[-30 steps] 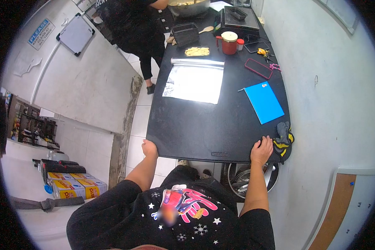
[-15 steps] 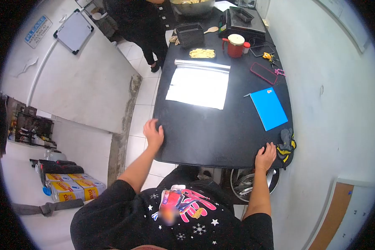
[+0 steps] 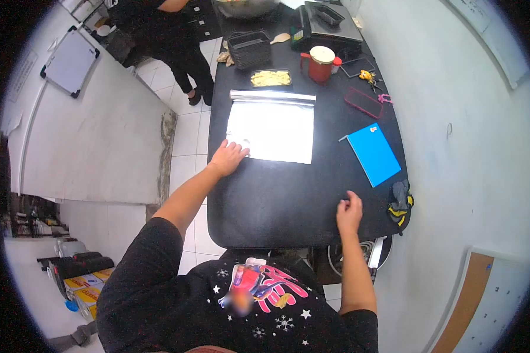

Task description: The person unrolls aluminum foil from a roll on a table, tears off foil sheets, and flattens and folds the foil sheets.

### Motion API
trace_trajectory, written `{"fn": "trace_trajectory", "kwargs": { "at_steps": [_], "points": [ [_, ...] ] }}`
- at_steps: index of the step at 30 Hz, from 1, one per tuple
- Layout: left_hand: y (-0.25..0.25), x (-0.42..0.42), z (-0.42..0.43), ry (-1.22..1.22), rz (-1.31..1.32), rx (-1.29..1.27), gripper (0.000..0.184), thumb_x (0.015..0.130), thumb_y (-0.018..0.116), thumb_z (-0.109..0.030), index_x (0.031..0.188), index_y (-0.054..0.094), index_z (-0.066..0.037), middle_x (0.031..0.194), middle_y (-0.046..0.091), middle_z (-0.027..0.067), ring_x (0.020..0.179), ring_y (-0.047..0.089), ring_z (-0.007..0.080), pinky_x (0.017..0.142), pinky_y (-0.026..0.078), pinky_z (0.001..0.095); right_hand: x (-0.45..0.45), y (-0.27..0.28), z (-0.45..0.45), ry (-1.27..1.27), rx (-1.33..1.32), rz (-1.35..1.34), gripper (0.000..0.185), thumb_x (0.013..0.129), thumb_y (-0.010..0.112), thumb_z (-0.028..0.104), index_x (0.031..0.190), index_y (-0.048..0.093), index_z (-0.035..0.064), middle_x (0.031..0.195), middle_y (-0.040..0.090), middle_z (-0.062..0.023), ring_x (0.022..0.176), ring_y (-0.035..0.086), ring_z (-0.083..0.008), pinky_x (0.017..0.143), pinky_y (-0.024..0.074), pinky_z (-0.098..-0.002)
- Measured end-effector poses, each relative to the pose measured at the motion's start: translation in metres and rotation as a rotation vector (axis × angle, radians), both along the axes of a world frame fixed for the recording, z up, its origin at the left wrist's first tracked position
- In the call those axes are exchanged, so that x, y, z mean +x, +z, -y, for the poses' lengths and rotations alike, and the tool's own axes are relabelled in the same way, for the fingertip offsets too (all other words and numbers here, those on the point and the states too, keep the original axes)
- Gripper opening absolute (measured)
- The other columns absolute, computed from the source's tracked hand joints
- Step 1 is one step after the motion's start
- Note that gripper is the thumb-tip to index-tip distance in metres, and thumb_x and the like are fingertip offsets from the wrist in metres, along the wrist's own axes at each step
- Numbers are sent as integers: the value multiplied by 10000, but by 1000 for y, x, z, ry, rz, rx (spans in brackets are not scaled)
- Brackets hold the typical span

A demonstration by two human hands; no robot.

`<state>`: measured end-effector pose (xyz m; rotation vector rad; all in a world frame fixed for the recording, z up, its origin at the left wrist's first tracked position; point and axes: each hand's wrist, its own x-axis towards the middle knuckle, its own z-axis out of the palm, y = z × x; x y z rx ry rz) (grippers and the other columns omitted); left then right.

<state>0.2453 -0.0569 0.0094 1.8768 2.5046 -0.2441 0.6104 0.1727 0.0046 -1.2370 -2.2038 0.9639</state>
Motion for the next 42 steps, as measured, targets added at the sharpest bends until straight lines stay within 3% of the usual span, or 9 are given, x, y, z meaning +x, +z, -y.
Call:
{"fn": "trace_trajectory", "kwargs": {
  "at_steps": [2,5,11,15,18,22,29,36,42],
  "points": [
    [2,3,0,18,22,0,295,853,470,-121,1141,529,-150,969,588,64,999,552,225,963,354,452,-25,6,24,37,-74,-100,355,779,590,16,1133,560,19,1061,572,-143,825,605,-234,769,507,-345],
    [-1,6,0,69,78,28,235,837,481,-108,1060,548,-132,955,591,78,992,552,243,944,367,432,-49,12,38,299,159,2,450,754,603,54,1197,524,48,1204,513,-180,1156,465,-348,994,379,-419],
    [-12,28,4,47,183,297,201,741,547,-58,936,558,-104,825,557,110,847,554,298,789,416,419,-96,22,55,514,418,152,515,761,629,104,1253,481,71,1246,464,-191,1137,474,-351,970,398,-429],
    [8,80,5,118,344,354,289,678,577,-18,961,553,-70,824,592,152,798,583,355,719,455,456,-111,10,75,276,62,-3,604,815,638,146,1349,361,100,1011,528,-159,842,608,-273,731,521,-389],
    [14,130,5,206,547,419,263,710,535,-8,968,536,-58,818,599,195,800,591,375,737,457,483,-101,18,80,-115,-757,-172,663,847,644,203,1383,268,97,941,541,-140,707,615,-218,585,531,-337],
    [16,202,1,304,791,432,299,716,516,11,1011,518,-37,889,600,219,875,578,405,776,454,476,-66,11,79,-269,-977,-327,734,860,647,284,1400,188,94,943,552,-136,678,618,-195,514,523,-325],
    [49,279,-16,398,1209,147,293,750,577,-64,1043,568,-64,942,602,193,898,588,330,798,457,426,8,-26,57,-238,-915,-250,285,819,658,157,1023,566,-20,887,625,-88,707,619,-181,521,512,-314],
    [29,189,-13,331,147,405,317,801,597,-258,1094,646,-148,1294,435,150,1235,364,319,972,295,597,83,-53,20,-298,-834,-298,188,808,657,106,909,593,-39,807,604,-58,679,534,-123,581,433,-292],
    [16,135,-12,459,179,282,329,825,583,-309,1078,640,-107,1319,402,174,1243,351,335,998,269,617,94,-17,23,-276,-869,-407,171,839,626,109,945,587,-20,834,598,-28,756,553,-112,673,447,-279]
  ]
}}
